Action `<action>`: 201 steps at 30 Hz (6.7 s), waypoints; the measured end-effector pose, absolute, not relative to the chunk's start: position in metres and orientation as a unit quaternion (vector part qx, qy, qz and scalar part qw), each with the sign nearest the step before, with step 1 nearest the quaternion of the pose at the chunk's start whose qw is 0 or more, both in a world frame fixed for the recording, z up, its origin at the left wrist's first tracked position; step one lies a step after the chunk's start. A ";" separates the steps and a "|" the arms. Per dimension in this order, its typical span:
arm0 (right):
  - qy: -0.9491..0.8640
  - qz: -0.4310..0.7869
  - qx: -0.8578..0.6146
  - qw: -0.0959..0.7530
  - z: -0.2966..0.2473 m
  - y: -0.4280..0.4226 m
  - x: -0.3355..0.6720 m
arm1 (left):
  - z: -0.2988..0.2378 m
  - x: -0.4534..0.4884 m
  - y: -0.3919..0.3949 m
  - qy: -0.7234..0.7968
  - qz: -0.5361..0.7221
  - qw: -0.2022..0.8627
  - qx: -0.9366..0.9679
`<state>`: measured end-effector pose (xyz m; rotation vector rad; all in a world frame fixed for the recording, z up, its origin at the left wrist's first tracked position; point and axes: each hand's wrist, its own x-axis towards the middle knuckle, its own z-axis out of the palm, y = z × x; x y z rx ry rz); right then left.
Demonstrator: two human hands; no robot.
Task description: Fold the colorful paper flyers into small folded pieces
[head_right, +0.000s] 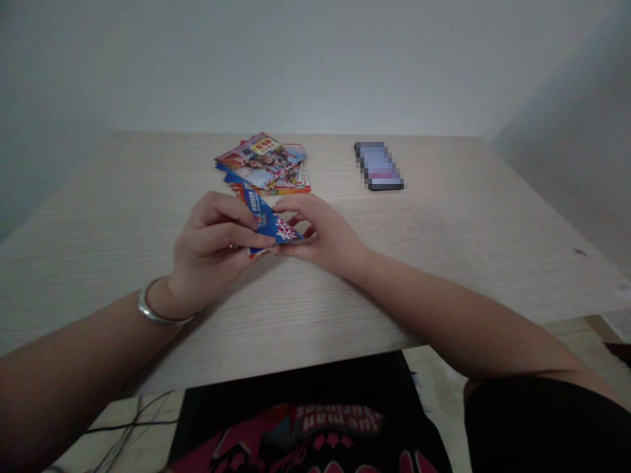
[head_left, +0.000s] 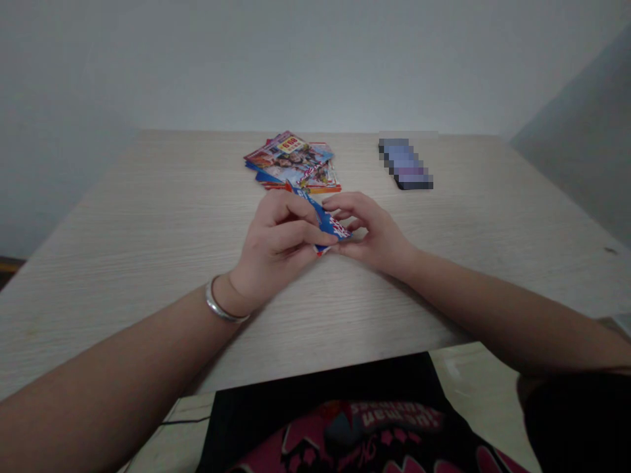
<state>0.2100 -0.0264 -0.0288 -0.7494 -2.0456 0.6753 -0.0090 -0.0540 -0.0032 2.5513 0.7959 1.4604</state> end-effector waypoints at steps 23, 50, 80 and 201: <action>-0.872 0.024 -0.265 0.411 -0.021 -0.022 0.235 | -0.022 -0.020 -0.032 0.213 0.393 -0.122 0.886; -0.870 0.042 -0.277 0.406 -0.021 -0.023 0.231 | -0.021 -0.021 -0.031 0.250 0.421 0.007 0.872; -0.836 0.016 -0.236 0.495 -0.025 -0.019 0.234 | -0.031 -0.019 -0.035 0.363 0.481 0.115 0.790; -0.848 -0.128 -0.271 0.438 -0.019 -0.031 0.221 | -0.014 -0.014 -0.041 0.322 0.349 -0.180 0.862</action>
